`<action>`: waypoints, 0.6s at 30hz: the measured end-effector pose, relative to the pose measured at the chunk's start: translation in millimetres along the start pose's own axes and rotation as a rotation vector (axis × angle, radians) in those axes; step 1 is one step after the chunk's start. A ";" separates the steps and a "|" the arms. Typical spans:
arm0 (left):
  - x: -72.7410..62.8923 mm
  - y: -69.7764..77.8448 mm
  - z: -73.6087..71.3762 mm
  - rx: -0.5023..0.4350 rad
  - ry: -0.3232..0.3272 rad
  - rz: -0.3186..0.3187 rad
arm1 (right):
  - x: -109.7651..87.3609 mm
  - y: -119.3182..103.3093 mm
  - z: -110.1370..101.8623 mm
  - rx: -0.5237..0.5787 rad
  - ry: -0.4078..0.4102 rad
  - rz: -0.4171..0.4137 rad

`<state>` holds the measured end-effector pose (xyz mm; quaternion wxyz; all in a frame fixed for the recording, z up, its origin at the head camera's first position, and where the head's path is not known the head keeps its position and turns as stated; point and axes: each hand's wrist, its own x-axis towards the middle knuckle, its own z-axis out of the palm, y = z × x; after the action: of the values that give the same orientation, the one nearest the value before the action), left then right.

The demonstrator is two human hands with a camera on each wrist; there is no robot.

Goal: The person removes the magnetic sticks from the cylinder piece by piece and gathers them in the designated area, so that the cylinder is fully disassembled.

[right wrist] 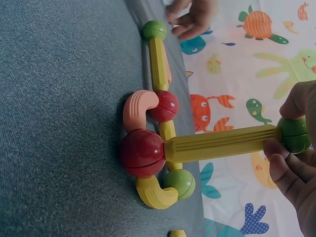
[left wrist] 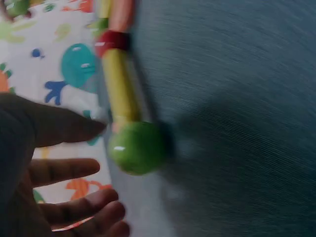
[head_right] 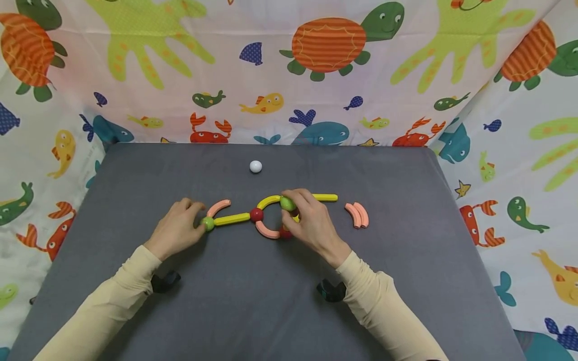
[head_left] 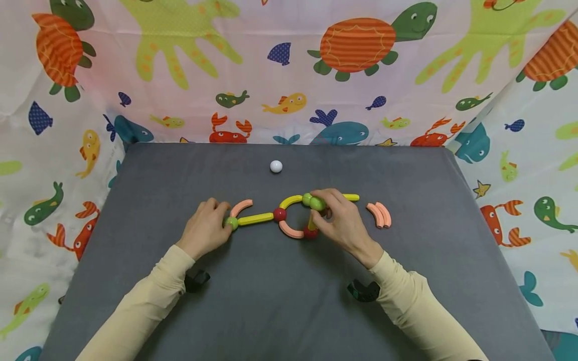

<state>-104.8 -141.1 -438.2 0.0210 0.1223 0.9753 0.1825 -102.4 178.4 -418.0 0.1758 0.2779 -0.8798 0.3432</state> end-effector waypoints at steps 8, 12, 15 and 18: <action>-3.1 -7.2 21.7 0.036 -0.111 0.038 | -0.8 -1.2 0.8 0.001 -0.006 -0.006; -2.4 -4.5 19.7 -0.033 -0.058 0.028 | -1.5 -0.8 1.2 0.002 -0.001 -0.011; -1.0 1.3 10.6 -0.106 -0.019 0.029 | -1.9 -0.3 0.8 0.002 0.004 -0.012; 2.4 10.7 0.2 -0.146 0.039 0.081 | -2.2 0.6 0.6 0.005 0.010 -0.010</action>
<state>-104.6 -130.8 -434.6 0.0036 0.1562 0.9539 0.2561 -101.1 179.2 -419.9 0.1812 0.2811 -0.8766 0.3460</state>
